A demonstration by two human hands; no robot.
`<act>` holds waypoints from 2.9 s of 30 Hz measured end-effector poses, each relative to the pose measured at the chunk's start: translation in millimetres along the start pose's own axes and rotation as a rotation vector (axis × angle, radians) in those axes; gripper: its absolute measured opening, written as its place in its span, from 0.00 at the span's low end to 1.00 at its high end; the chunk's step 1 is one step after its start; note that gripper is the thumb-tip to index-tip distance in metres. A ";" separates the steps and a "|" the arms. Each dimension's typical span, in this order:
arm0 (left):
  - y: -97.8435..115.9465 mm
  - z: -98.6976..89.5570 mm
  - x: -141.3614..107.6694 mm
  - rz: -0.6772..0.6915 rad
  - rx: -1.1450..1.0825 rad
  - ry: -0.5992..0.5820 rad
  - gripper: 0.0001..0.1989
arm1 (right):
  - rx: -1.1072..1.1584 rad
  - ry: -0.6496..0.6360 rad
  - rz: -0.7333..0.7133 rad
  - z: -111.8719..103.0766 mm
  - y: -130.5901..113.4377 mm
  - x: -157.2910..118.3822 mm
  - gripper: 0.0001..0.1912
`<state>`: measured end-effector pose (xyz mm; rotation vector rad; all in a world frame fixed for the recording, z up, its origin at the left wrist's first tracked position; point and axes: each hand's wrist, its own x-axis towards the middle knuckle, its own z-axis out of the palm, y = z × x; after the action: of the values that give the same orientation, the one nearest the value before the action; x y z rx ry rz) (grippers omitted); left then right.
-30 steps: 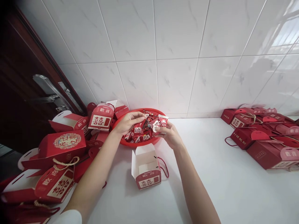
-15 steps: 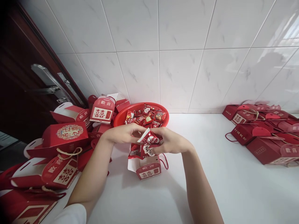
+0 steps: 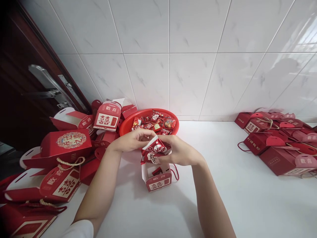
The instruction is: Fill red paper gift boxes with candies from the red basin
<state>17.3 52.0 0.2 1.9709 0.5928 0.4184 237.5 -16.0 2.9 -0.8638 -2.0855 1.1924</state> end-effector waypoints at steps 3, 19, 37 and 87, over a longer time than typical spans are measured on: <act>0.5 1.3 0.2 -0.046 -0.020 -0.017 0.18 | -0.031 -0.040 0.033 4.6 -0.7 3.7 0.11; 7.0 4.5 -3.6 0.032 0.066 -0.142 0.13 | -0.061 -0.009 -0.072 -1.0 -0.5 -1.1 0.06; 37.9 9.9 -27.2 0.107 0.354 0.133 0.09 | -0.151 -0.105 0.020 5.7 5.5 3.5 0.10; 17.7 12.3 -24.7 -0.269 0.711 -0.281 0.29 | -0.480 0.006 0.388 -4.2 15.3 -31.8 0.06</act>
<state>7.6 22.1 9.6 2.5063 0.8894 -0.2813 264.1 -32.3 -14.0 -1.5441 -2.3063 0.8653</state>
